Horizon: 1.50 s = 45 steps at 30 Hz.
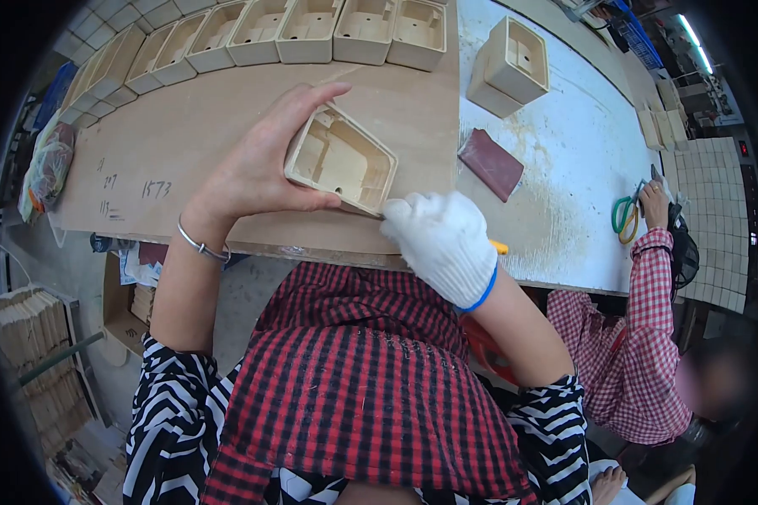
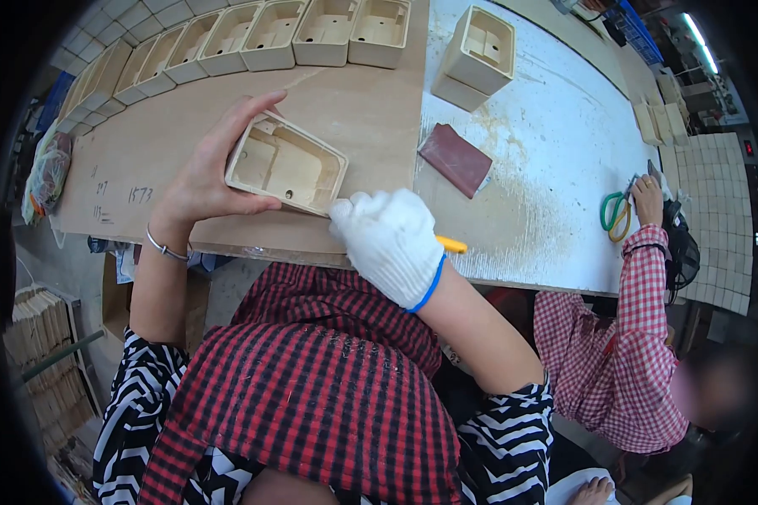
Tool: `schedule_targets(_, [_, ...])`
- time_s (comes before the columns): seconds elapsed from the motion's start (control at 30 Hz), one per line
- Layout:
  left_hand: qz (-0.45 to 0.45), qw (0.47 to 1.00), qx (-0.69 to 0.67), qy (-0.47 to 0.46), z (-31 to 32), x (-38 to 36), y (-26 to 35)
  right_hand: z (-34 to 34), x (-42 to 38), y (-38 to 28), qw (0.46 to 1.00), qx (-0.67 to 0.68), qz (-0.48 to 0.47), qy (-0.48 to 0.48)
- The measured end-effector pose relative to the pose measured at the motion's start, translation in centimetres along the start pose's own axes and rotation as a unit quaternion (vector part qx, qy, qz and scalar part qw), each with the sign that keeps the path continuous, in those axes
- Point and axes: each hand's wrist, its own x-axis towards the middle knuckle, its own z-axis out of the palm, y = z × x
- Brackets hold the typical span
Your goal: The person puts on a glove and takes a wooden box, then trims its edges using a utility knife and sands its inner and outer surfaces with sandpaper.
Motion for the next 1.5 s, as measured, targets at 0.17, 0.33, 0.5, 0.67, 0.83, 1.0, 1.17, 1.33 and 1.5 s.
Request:
schedule_targets(0.17, [-0.011, 0.999, -0.038, 0.014, 0.1, -0.4, -0.4, 0.7, -0.6, -0.4, 0.999, 0.012, 0.029, 0.011])
schedule_targets(0.33, [-0.009, 0.999, -0.043, 0.021, 0.2, -0.7, -0.7, -0.3, -1.2, -0.9, 0.993, 0.117, 0.032, 0.006])
schedule_targets(0.5, [-0.02, 0.998, -0.044, 0.03, 0.3, -1.2, -0.9, 0.1, -1.7, -0.2, 0.985, 0.15, 0.087, 0.018])
schedule_targets(0.67, [-0.009, 0.998, -0.043, 0.035, 0.4, -1.1, -0.8, -0.4, -2.7, 0.7, 0.979, 0.162, 0.118, 0.027])
schedule_targets(0.83, [-0.02, 0.998, -0.042, 0.031, 0.5, -1.1, -0.9, -0.3, -2.0, -0.1, 0.951, 0.269, 0.138, 0.062])
schedule_targets(1.0, [-0.034, 0.998, -0.051, 0.032, 0.3, -1.5, -1.0, -0.5, -1.7, -0.3, 0.946, 0.285, 0.153, 0.018])
schedule_targets(1.17, [-0.056, 0.996, -0.066, 0.022, 0.3, -1.4, -0.8, 0.4, -1.4, 0.7, 0.965, 0.218, 0.139, 0.048])
schedule_targets(1.33, [-0.054, 0.995, -0.076, 0.036, 0.3, -1.7, -1.2, 0.0, -1.3, 0.3, 0.951, 0.271, 0.14, 0.046])
schedule_targets(1.5, [-0.054, 0.995, -0.077, 0.03, 0.2, -1.6, -1.0, 0.3, -1.2, 0.8, 0.946, 0.286, 0.14, 0.056])
